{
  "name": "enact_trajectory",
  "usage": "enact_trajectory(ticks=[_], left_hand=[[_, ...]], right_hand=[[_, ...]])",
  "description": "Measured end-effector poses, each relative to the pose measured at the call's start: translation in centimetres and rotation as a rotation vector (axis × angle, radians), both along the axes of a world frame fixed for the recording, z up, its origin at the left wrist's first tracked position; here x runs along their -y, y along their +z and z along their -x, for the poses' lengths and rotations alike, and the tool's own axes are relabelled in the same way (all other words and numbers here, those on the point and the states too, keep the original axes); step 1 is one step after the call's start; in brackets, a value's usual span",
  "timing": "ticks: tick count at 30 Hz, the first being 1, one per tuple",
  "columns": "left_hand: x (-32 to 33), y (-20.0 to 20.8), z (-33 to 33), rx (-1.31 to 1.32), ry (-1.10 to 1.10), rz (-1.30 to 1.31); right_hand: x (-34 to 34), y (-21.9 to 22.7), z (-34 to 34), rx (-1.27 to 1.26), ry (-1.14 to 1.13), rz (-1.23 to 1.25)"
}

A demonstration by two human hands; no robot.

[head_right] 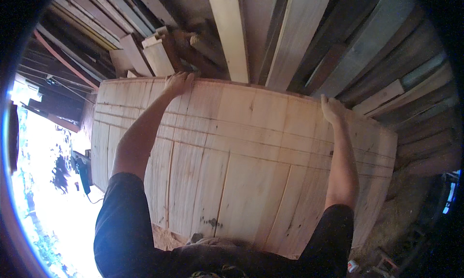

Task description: The person uses an orbital sander to smooth the surface of a large wooden board. They flip the board over to sand both sides and continue sanding until the clip ends.

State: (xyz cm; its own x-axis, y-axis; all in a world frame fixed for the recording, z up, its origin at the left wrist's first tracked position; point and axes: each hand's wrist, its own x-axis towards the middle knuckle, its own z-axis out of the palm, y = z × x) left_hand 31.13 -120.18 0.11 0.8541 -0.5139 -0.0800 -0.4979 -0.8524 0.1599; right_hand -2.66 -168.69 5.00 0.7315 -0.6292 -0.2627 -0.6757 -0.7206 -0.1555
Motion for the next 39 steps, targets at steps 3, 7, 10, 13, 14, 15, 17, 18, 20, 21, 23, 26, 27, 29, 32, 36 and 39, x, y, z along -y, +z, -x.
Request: enact_trajectory(ticks=[3, 7, 10, 13, 14, 15, 17, 18, 20, 21, 23, 26, 27, 29, 32, 36, 39], left_hand=[[-1.4, -2.0, 0.6, -0.02, 0.036, 0.02], [-0.1, -0.9, 0.3, -0.059, 0.025, -0.035], [-0.1, -0.9, -0.2, -0.042, 0.048, 0.008], [1.1, 0.0, 0.4, -0.112, 0.032, -0.01], [0.8, -0.4, 0.3, -0.091, 0.042, -0.019], [0.6, -0.8, 0.2, -0.07, 0.051, -0.028], [-1.0, -2.3, -1.1, -0.016, 0.057, -0.066], [-3.5, -3.5, -3.0, 0.014, 0.073, -0.112], [-2.8, -4.2, -0.8, -0.043, 0.057, -0.084], [0.6, -0.9, 0.6, -0.085, 0.059, -0.014], [-0.9, -0.9, 1.2, -0.05, 0.104, -0.002], [-1.6, 0.1, 1.2, -0.054, 0.112, 0.003], [-1.6, 0.2, 1.7, -0.068, 0.108, 0.009], [-1.5, 0.1, 2.3, -0.044, 0.13, 0.067], [-1.3, 0.3, 2.0, -0.031, 0.112, 0.071], [-0.2, 0.7, 1.9, -0.061, 0.083, 0.017], [-1.5, -0.7, 1.8, -0.012, 0.119, 0.039]], right_hand=[[-1.4, -0.4, -1.3, 0.008, -0.017, -0.015], [-0.2, -1.2, -0.8, -0.005, -0.059, -0.042], [1.8, -1.8, -2.3, -0.025, -0.028, -0.02], [2.2, -2.3, -1.4, -0.041, -0.051, -0.018], [1.9, -2.3, -1.6, -0.038, -0.046, -0.033], [1.7, -2.3, -2.0, -0.037, -0.051, -0.011], [0.5, -2.4, -3.5, -0.05, -0.03, 0.016], [-0.2, -2.7, -5.2, -0.022, 0.021, -0.011], [1.8, -3.6, -4.1, -0.031, 0.007, -0.024], [2.8, -3.4, -2.4, -0.035, -0.038, -0.015], [2.2, -3.2, -3.8, 0.006, -0.023, -0.036], [2.1, -3.3, -4.9, -0.048, -0.04, -0.037], [2.4, -3.3, -4.8, -0.071, -0.038, -0.038], [2.5, -3.1, -5.3, -0.111, -0.027, -0.037], [1.8, -2.2, -6.3, -0.149, -0.006, -0.038], [-1.5, -1.2, -9.0, -0.11, 0.118, -0.25], [-10.6, 0.2, -13.2, -0.059, 0.227, -0.355]])
